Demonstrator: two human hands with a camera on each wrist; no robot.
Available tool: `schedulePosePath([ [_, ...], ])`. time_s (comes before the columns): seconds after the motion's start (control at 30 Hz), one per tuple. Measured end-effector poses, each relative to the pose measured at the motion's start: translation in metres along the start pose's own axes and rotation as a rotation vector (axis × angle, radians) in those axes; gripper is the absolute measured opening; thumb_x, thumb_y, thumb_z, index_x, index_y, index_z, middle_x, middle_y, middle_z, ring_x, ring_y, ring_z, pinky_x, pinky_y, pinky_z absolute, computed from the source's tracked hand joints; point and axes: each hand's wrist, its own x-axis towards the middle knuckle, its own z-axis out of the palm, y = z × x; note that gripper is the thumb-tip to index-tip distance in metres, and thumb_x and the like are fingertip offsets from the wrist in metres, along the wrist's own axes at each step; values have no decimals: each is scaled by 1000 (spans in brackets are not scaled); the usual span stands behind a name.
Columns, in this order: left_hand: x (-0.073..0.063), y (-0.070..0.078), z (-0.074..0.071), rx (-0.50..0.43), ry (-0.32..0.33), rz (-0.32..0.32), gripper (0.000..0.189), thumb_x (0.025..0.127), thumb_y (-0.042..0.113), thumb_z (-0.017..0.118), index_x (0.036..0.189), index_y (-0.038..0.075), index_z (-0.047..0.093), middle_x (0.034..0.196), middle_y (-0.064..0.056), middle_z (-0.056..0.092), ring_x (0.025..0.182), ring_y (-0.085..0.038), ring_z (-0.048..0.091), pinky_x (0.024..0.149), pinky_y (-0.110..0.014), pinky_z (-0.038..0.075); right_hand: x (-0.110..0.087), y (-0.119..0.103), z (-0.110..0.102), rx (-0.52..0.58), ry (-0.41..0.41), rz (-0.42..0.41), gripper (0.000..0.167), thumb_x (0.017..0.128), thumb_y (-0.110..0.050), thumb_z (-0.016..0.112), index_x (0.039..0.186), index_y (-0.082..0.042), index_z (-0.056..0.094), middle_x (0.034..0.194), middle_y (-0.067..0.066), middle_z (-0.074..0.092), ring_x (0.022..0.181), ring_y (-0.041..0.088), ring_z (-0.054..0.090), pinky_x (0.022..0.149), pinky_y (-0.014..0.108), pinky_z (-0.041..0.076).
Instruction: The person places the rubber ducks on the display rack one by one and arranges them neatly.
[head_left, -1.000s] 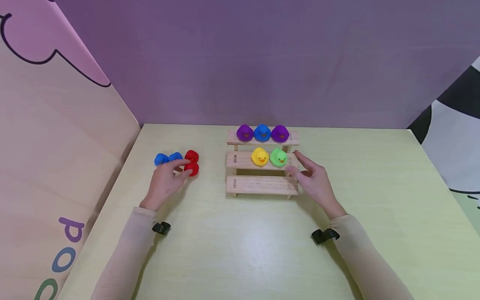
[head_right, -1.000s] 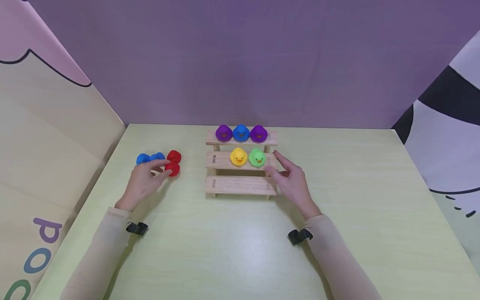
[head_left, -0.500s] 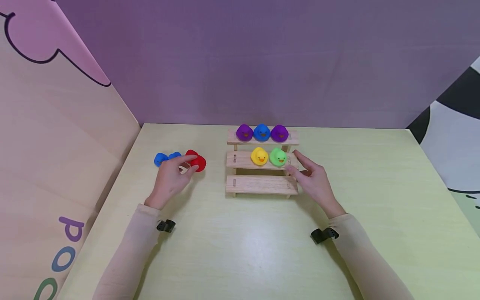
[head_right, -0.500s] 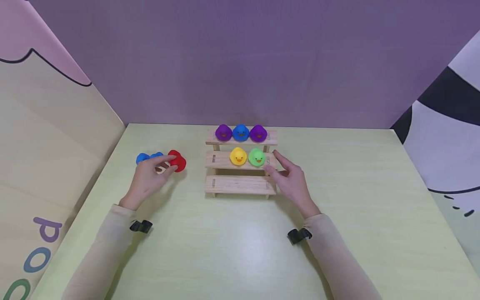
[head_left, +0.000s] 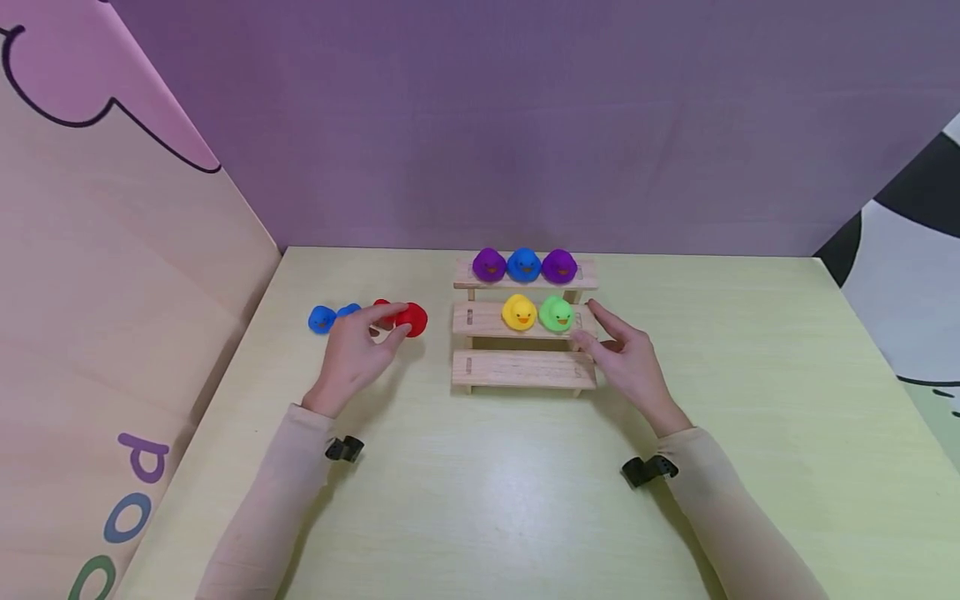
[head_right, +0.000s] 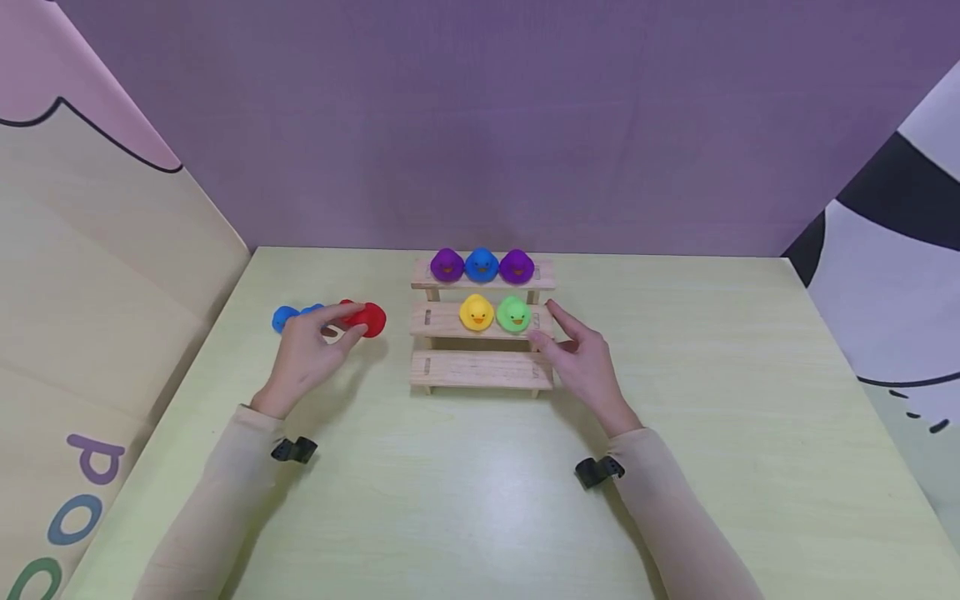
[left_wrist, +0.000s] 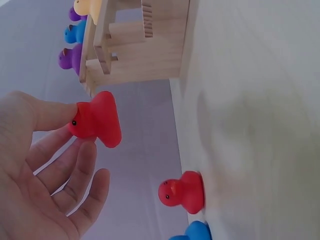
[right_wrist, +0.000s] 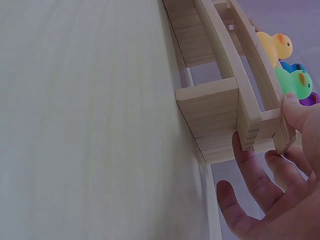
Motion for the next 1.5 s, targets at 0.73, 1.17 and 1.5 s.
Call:
schedulePosePath([
  [0.73,6,29,17,-66,21,81,34,97,20,77,131,15,77,114,-7,81,94,-25,72,86,-47,60,-3,0,-2,6,5,1,70,105,-44,67,164,-17,42,169,15,41,110,40,73,77,13,56],
  [1.17,11,47,29,-85,-27,92,35,98,21,77,133,16,76,122,-7,79,100,-29,71,90,-49,61,-1,1,0,11,5,-4,70,105,-43,68,164,-16,42,169,14,41,110,42,73,77,12,56],
  [1.5,17,56,39,-78,-57,110,38,99,23,77,136,17,74,126,-5,78,103,-28,71,89,-44,60,0,0,0,-1,11,-6,69,105,-43,68,164,-18,43,168,15,43,105,31,75,78,12,56],
])
